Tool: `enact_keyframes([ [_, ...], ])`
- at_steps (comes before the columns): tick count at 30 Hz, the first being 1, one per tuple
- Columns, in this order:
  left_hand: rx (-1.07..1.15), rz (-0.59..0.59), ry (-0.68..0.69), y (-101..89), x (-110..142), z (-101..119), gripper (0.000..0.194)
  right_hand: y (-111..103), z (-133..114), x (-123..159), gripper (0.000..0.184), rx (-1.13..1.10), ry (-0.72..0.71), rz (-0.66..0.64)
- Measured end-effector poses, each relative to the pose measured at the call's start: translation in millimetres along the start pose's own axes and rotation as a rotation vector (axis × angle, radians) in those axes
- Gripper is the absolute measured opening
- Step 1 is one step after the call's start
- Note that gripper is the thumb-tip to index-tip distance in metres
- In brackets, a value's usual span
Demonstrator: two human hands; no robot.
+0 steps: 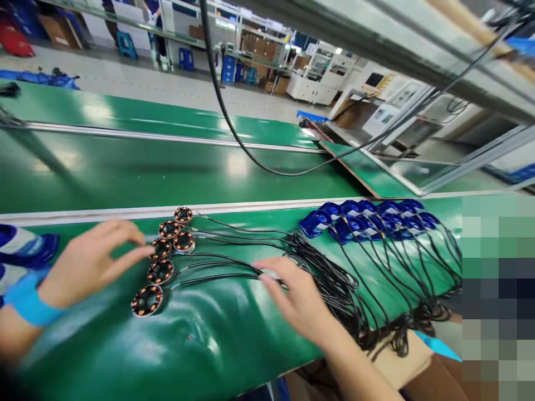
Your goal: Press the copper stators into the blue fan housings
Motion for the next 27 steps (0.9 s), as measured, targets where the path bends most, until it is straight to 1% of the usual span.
enact_keyframes([
  [1, -0.014, 0.035, 0.017, 4.1, 20.5, 17.5, 0.028, 21.0, -21.7, -14.5, 0.026, -0.1, -0.096, -0.083],
  [3, -0.042, 0.022, 0.053, 22.3, 56.6, 47.6, 0.024, 62.0, -53.6, -41.1, 0.028, -0.218, -0.242, -0.209],
  [4, -0.056, 0.011, 0.061, 32.3, 70.7, 58.2, 0.021, 80.4, -63.3, -52.4, 0.029, -0.246, -0.293, -0.25],
  [6, -0.075, 0.013, 0.055, 47.8, 89.8, 69.8, 0.016, 110.9, -71.4, -69.7, 0.033, -0.277, -0.332, -0.306],
  [8, -0.063, 0.013, 0.041, 55.7, 98.0, 71.7, 0.015, 132.9, -69.5, -78.8, 0.033, -0.329, -0.283, -0.372],
  [9, -0.046, 0.002, 0.04, 57.5, 99.3, 70.8, 0.016, 141.9, -66.2, -80.4, 0.032, -0.386, -0.223, -0.425],
  [11, -0.001, -0.039, 0.044, 58.4, 99.2, 67.8, 0.018, 156.6, -58.8, -78.8, 0.028, -0.593, -0.075, -0.553],
  [13, 0.031, -0.064, 0.043, 56.6, 98.3, 64.7, 0.019, 166.4, -53.5, -74.3, 0.025, -0.874, 0.065, -0.634],
  [14, 0.042, -0.077, 0.041, 55.7, 98.2, 63.4, 0.019, 169.2, -51.6, -72.4, 0.026, -1.003, 0.123, -0.638],
  [15, 0.054, -0.09, 0.04, 54.8, 98.2, 62.2, 0.02, 170.7, -50.0, -71.2, 0.028, -1.111, 0.171, -0.62],
  [17, 0.079, -0.127, 0.054, 53.9, 98.7, 60.9, 0.021, 172.0, -48.1, -70.0, 0.032, -1.251, 0.246, -0.57],
  [19, 0.105, -0.193, 0.081, 54.6, 99.3, 60.7, 0.026, 172.4, -48.6, -69.6, 0.035, -1.315, 0.296, -0.543],
  [21, 0.123, -0.26, 0.103, 55.5, 99.6, 61.1, 0.033, 174.0, -50.4, -68.8, 0.033, -1.342, 0.331, -0.556],
  [25, 0.152, -0.346, 0.12, 54.2, 102.2, 64.5, 0.041, 181.4, -51.3, -63.1, 0.028, -1.386, 0.385, -0.649],
  [27, 0.18, -0.381, 0.116, 51.4, 105.5, 66.8, 0.042, 181.5, -50.2, -58.1, 0.027, -1.385, 0.372, -0.71],
])
Point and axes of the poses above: each hand's wrist, its own x-axis away from the middle knuckle, its own y-axis out of the palm, z = x × y, the point moved 5 cm from there along -x, towards the middle knuckle, and after that the axes turned 11 degrees about -z, right-handed, at the moved point
